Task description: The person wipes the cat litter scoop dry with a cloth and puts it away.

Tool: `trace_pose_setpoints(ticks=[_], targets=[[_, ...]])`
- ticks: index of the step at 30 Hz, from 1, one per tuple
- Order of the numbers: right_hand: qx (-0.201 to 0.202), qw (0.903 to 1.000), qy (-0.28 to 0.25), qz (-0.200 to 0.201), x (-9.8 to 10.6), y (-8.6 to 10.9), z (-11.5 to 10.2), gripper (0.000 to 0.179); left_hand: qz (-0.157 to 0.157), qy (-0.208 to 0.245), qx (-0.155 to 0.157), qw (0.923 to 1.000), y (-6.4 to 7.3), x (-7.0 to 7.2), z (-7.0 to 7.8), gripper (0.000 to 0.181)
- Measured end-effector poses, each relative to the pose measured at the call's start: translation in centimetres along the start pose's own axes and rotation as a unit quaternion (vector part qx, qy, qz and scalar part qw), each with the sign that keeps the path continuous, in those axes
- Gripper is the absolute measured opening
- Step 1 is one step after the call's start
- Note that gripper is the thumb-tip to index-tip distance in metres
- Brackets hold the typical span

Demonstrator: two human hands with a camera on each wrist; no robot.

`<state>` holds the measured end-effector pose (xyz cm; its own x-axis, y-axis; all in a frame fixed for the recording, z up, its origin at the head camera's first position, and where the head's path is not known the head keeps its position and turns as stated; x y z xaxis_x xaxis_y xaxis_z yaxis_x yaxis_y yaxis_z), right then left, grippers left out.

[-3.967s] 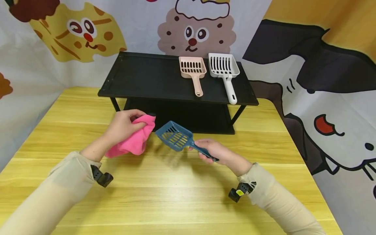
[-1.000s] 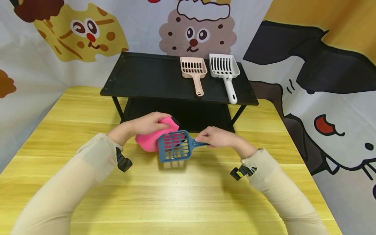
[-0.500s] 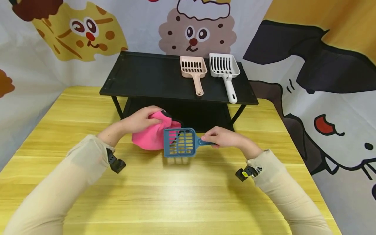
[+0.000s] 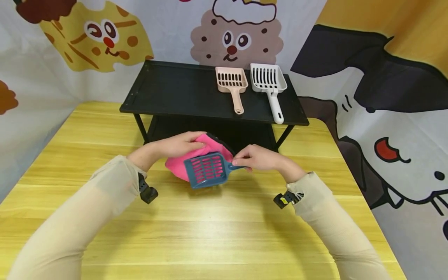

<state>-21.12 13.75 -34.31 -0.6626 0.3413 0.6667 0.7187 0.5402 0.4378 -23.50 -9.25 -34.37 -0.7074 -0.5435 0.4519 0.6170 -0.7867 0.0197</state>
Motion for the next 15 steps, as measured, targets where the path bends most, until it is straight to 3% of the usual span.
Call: trace_pose_setpoints(ticks=[5,15], targets=[[0.009,0.9999,0.006,0.004,0.2,-0.2,0.4,0.023,-0.029,0.043,0.036,0.9980,0.1,-0.4,-0.2,0.028],[0.008,0.9992,-0.017,0.034,0.4,0.3,1.6,0.020,-0.035,0.065,0.051,0.9960,0.8,-0.1,-0.5,0.030]])
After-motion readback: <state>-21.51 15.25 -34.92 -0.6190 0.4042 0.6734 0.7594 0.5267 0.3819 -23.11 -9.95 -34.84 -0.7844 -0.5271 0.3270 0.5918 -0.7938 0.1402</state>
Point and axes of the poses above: each hand's wrist, its own y-axis away from the middle knuckle, its own x-axis out of the back of the hand, z = x × y, the point moved 3 cm from there along -y, towards the middle knuckle, and after that the axes turned 9 degrees about -x, right-handed, at the moved point
